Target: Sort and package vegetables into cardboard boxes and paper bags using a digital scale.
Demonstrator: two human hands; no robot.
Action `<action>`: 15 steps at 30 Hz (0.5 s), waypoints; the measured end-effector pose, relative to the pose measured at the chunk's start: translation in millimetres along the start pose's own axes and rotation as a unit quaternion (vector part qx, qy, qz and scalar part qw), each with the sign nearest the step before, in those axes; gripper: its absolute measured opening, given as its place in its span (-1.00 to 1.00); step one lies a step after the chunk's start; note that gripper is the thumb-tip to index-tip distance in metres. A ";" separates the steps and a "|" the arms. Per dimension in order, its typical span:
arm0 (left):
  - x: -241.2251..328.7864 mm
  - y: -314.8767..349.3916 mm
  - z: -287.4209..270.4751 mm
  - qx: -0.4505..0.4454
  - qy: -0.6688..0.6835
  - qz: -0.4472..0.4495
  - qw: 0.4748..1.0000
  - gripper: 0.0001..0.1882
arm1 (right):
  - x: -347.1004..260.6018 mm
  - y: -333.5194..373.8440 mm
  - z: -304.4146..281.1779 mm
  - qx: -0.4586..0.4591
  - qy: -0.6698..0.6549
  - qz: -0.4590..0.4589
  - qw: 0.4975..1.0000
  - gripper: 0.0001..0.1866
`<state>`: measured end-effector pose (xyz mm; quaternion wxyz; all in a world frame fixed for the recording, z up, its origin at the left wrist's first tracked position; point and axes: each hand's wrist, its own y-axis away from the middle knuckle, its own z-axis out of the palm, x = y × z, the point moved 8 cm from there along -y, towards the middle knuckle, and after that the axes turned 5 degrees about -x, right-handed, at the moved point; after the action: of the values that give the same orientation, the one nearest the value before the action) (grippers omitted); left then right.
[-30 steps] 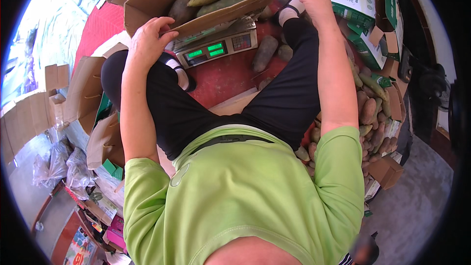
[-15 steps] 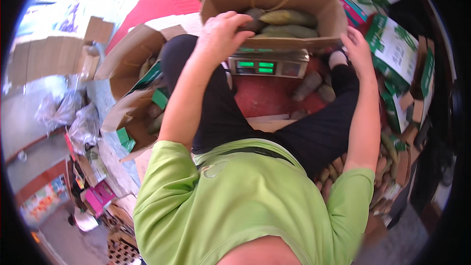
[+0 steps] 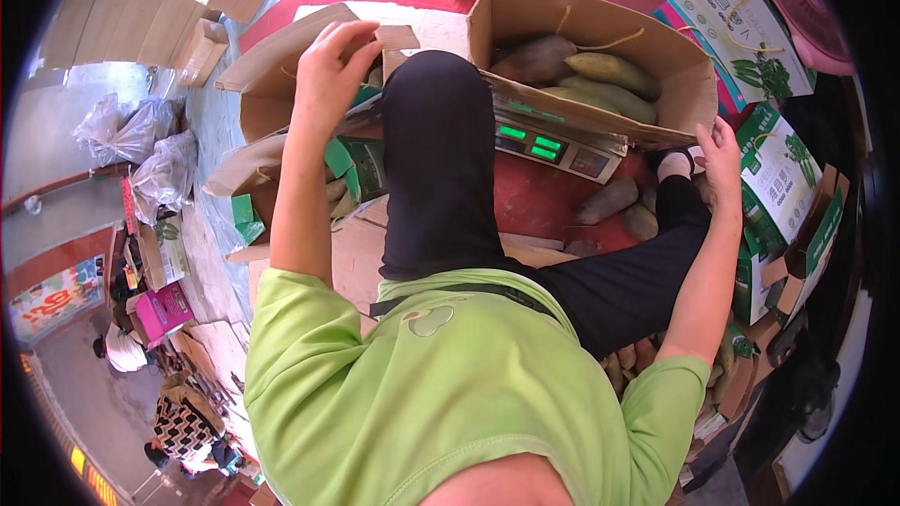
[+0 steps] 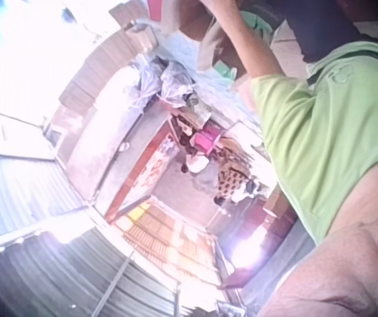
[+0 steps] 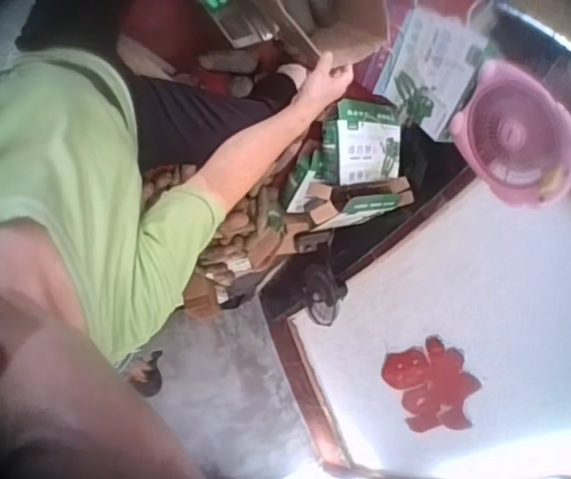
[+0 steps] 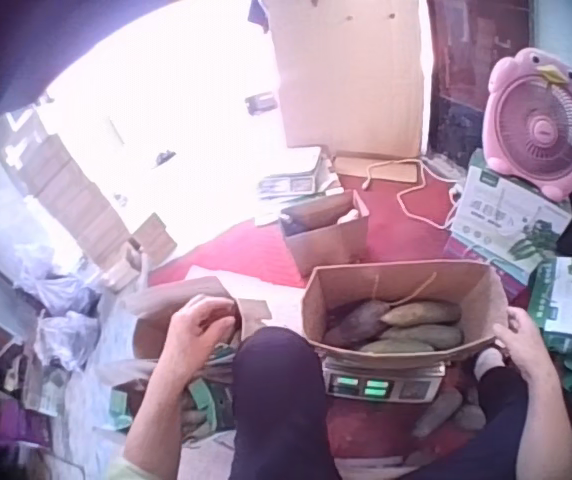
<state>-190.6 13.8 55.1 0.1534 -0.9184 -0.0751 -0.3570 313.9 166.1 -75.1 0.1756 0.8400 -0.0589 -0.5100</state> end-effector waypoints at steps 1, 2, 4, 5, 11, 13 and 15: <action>-3.9 10.9 -5.5 0.005 0.001 -0.014 1.000 -0.80 | -2.0 0.5 2.5 -0.004 0.001 0.000 1.000 -0.34; -8.0 22.5 -4.7 0.006 0.000 -0.018 1.000 -0.80 | -3.8 1.3 4.1 -0.004 0.004 0.003 1.000 -0.34; -11.3 47.1 6.7 -0.029 -0.018 0.022 0.999 -0.83 | -6.1 2.2 6.0 -0.003 0.010 0.005 1.000 -0.35; -11.0 58.1 18.6 -0.056 -0.020 0.021 0.998 -0.84 | -5.4 2.1 4.8 0.001 0.008 0.006 1.000 -0.36; -97.8 103.7 51.4 -0.035 -0.064 -0.123 0.990 -0.80 | -7.8 5.9 6.7 -0.001 0.014 0.017 1.000 -0.38; -138.9 128.6 91.4 -0.306 -0.351 -0.195 0.863 -0.75 | -2.4 3.7 6.1 -0.003 0.012 0.017 1.000 -0.38; -180.9 143.8 123.9 -0.388 -0.410 -0.234 0.792 -0.69 | 2.4 -0.7 5.0 0.013 0.019 0.011 1.000 -0.36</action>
<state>-209.4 -85.2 -186.9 -0.3491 -0.9153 -0.1990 0.0287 310.6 164.9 -79.4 0.1715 0.8509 -0.0718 -0.4912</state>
